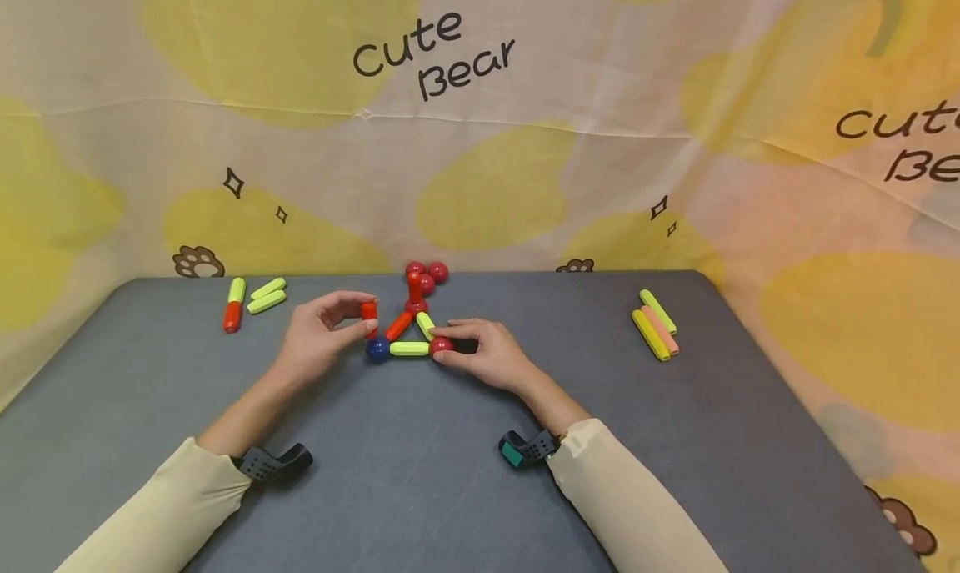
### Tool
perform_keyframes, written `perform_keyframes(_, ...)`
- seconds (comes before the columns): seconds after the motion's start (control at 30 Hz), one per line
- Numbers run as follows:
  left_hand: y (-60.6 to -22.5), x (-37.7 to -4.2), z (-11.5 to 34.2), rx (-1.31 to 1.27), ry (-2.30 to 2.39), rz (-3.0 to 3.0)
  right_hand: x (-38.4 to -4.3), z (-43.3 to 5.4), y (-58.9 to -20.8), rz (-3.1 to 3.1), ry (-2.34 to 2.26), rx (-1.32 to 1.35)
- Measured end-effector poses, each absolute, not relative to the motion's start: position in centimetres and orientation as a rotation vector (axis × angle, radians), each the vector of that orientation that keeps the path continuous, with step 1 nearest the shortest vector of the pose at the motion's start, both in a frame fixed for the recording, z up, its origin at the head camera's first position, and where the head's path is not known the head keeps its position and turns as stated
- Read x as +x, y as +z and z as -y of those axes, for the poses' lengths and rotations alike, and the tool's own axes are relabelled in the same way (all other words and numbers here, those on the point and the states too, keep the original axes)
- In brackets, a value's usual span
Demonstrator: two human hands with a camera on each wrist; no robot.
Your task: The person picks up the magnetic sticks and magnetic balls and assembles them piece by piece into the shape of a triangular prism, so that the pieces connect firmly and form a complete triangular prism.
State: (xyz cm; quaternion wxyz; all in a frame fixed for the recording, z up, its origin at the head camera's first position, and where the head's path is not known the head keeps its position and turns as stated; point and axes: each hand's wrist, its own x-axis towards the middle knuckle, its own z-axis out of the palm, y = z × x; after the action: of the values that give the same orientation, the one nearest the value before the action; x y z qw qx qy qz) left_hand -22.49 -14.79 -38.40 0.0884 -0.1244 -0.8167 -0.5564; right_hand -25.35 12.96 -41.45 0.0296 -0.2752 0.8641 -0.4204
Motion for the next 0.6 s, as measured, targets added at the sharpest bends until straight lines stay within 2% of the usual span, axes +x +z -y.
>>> perform_keyframes(0.33,-39.9,-22.6,14.5,-0.458,-1.776,2.4,-25.3,-13.0,-41.4,-2.66,-1.279,-0.861)
perform_keyframes(0.6,-40.7,-22.7,14.6,-0.5,-1.527,2.518,-25.3,-13.1,-41.5,-2.677,-1.278,-0.925)
